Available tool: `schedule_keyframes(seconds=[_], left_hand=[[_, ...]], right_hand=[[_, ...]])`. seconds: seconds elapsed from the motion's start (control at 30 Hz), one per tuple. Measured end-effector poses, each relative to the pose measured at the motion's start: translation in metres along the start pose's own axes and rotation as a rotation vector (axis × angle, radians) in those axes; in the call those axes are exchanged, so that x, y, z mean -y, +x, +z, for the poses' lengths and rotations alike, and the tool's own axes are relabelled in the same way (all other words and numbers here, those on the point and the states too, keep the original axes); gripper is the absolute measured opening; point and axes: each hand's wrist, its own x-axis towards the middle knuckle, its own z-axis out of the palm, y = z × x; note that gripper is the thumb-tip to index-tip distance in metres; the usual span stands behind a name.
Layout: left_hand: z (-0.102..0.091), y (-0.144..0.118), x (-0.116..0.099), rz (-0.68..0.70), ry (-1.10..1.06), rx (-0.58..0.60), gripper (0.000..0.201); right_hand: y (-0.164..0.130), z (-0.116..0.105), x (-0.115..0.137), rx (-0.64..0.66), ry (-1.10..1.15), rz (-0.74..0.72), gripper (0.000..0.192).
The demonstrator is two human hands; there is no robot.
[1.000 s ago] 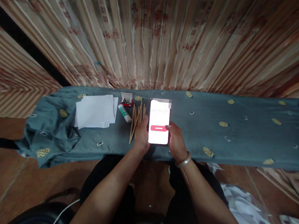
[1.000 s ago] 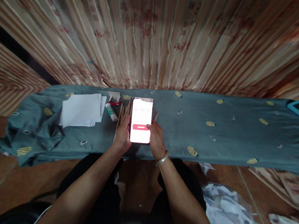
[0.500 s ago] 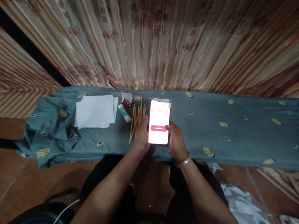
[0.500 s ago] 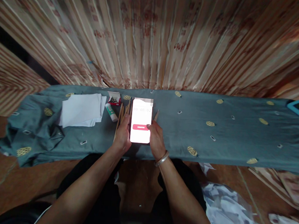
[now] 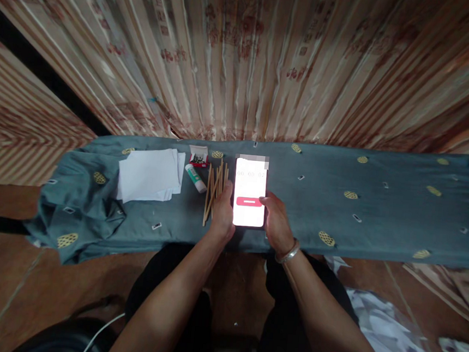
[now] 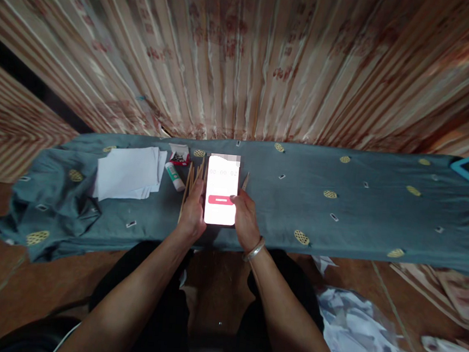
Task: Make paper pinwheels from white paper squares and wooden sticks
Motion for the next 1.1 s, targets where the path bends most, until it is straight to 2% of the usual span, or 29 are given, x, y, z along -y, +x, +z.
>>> schedule_keyframes(seconds=[0.87,1.1], left_hand=[[0.0015,0.0004,-0.0005,-0.021,-0.019,-0.024,0.024],[0.0005,0.0011,0.0003,-0.016,-0.009,0.002,0.034]], right_hand=[[-0.0006,0.0004,0.0025,-0.003,0.022,-0.005,0.017],[0.0010,-0.0019,-0.0023,0.003,0.000,-0.013,0.018]])
